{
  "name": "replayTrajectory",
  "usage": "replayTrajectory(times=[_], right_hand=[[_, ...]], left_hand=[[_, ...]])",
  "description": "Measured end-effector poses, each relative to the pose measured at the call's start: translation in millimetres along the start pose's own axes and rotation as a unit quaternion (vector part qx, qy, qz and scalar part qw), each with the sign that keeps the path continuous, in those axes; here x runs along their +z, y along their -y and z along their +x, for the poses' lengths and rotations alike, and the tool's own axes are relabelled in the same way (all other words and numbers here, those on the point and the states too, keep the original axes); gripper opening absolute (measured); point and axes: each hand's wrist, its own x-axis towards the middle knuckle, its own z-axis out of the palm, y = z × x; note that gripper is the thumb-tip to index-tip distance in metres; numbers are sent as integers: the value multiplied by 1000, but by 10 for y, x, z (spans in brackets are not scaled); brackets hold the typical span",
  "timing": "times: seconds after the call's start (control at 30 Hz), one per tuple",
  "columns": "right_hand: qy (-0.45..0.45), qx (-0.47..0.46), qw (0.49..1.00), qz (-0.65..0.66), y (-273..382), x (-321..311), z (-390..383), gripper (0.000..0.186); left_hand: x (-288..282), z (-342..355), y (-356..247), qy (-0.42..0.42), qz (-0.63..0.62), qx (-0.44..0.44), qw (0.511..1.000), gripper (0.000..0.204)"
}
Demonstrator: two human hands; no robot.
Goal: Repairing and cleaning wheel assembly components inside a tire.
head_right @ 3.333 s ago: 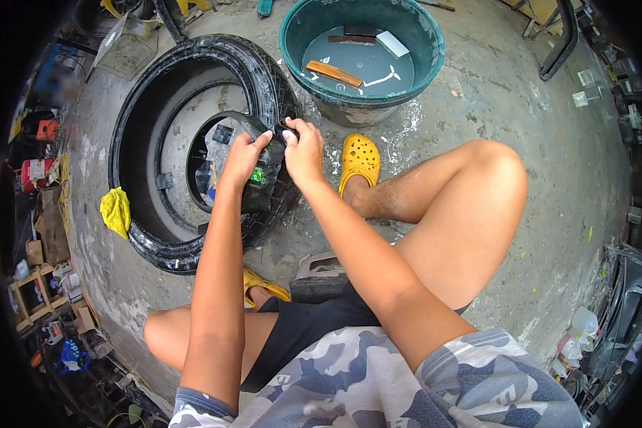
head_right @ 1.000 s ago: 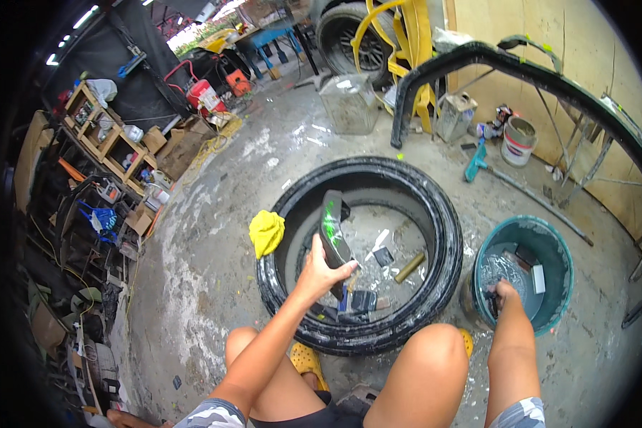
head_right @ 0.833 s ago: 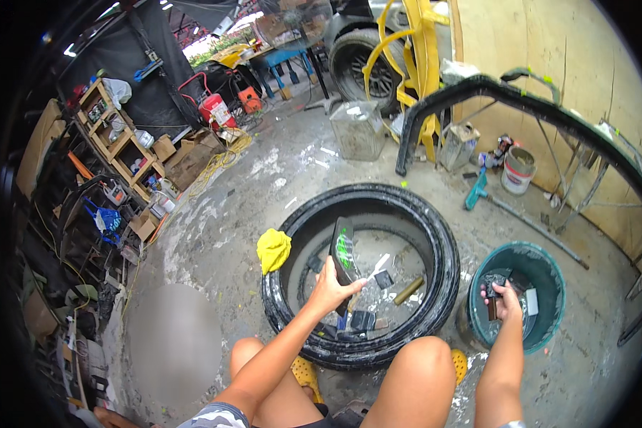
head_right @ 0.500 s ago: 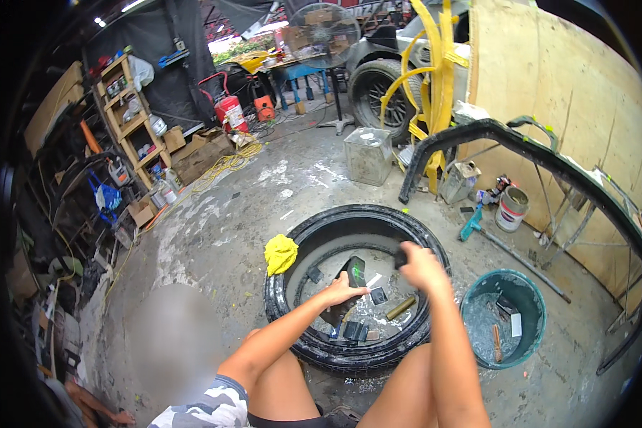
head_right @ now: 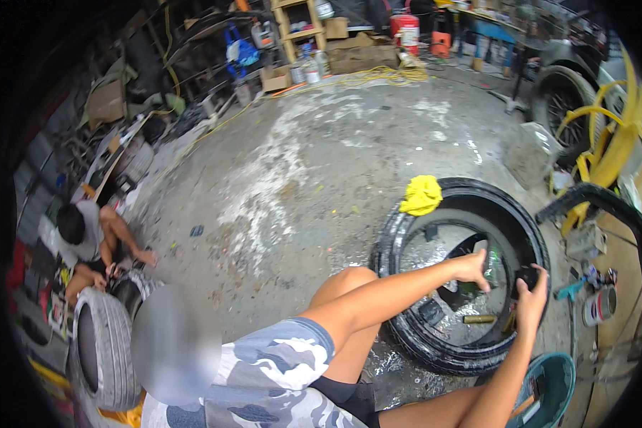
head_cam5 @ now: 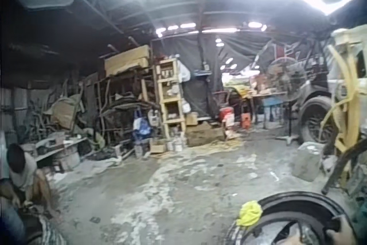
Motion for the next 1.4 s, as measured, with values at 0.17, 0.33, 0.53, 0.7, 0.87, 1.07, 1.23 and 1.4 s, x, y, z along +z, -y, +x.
replayTrajectory(times=[0.17,0.33,0.53,0.7,0.87,1.07,1.23,1.4], right_hand=[[-21,163,972,167,-185,24,128,49],[-14,193,970,149,133,44,126,53],[70,256,924,277,35,136,123,51],[68,262,903,335,124,367,22,46],[58,221,923,311,180,188,-73,47],[57,135,928,342,181,254,-10,38],[52,194,908,369,262,237,15,29],[46,184,899,394,152,79,-32,25]], left_hand=[[-75,48,-121,-95,-49,1,994,75],[-207,120,-119,-143,-56,-3,988,72],[-377,62,22,-68,-4,37,997,79],[-197,-59,32,27,58,21,998,100],[46,-59,-230,44,-52,74,995,75],[38,75,-190,95,-87,162,978,54],[-104,-47,-151,105,-307,27,945,35],[9,-96,-453,89,-266,10,960,27]])
